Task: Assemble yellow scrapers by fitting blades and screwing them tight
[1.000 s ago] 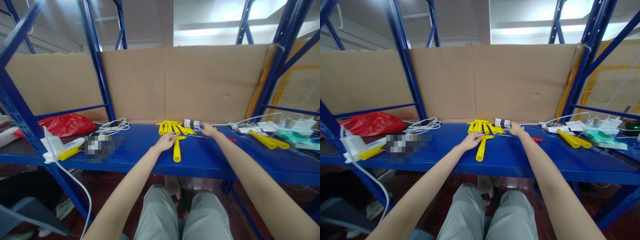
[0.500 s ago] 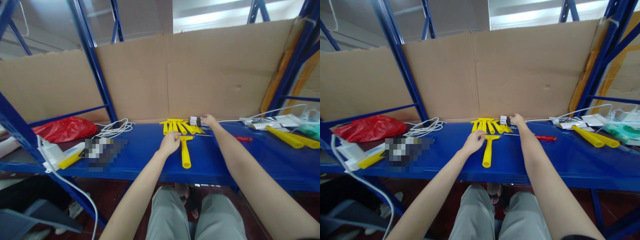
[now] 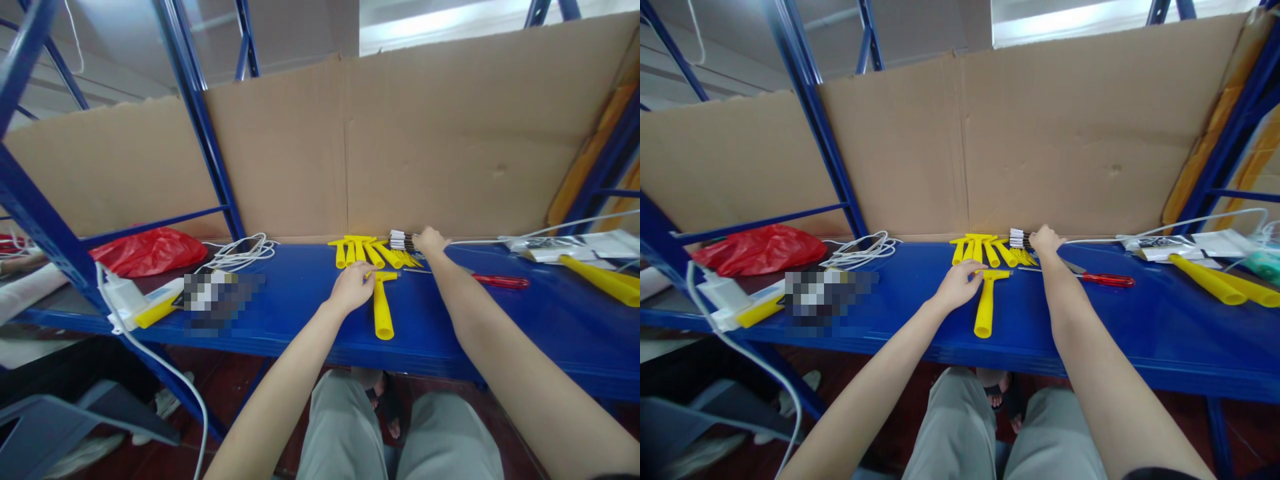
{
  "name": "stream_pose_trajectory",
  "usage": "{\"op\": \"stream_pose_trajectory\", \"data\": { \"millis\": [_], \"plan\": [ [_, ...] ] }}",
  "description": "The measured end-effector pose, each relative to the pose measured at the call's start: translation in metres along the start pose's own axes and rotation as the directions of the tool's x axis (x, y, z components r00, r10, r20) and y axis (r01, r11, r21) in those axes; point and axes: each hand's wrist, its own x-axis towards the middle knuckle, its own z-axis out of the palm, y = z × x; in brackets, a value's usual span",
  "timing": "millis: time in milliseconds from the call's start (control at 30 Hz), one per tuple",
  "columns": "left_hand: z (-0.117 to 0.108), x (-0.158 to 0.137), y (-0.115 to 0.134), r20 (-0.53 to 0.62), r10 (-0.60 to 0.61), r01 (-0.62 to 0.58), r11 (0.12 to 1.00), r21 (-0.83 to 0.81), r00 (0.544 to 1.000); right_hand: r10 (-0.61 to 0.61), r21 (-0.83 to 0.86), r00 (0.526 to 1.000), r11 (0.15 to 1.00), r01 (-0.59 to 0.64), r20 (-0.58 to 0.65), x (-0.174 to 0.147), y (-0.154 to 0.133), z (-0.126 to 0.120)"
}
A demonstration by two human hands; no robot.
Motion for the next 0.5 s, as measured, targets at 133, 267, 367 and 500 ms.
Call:
{"op": "stream_pose_trajectory", "data": {
  "millis": [133,267,367,500],
  "plan": [
    [-0.0003,-0.0002,0.001,-0.011,-0.002,0.002,0.999,0.035,1.0,0.003,0.044,0.998,0.999,0.0,-0.06,-0.0013,0.0015,-0.0029],
    [-0.001,-0.0006,0.0023,-0.001,-0.006,0.006,0.998,0.058,1.0,-0.056,0.01,0.998,0.998,0.055,0.008,-0.001,0.0062,-0.0002],
    [-0.0012,-0.0011,0.0031,0.013,-0.014,0.013,0.998,0.055,1.0,-0.108,0.017,0.992,0.994,0.107,0.063,-0.0001,0.0072,0.0039],
    [-0.0004,-0.0019,0.0041,-0.007,-0.007,0.008,0.999,0.048,1.0,-0.138,-0.008,0.986,0.99,0.14,0.094,0.001,0.0034,0.0053]
  ]
}}
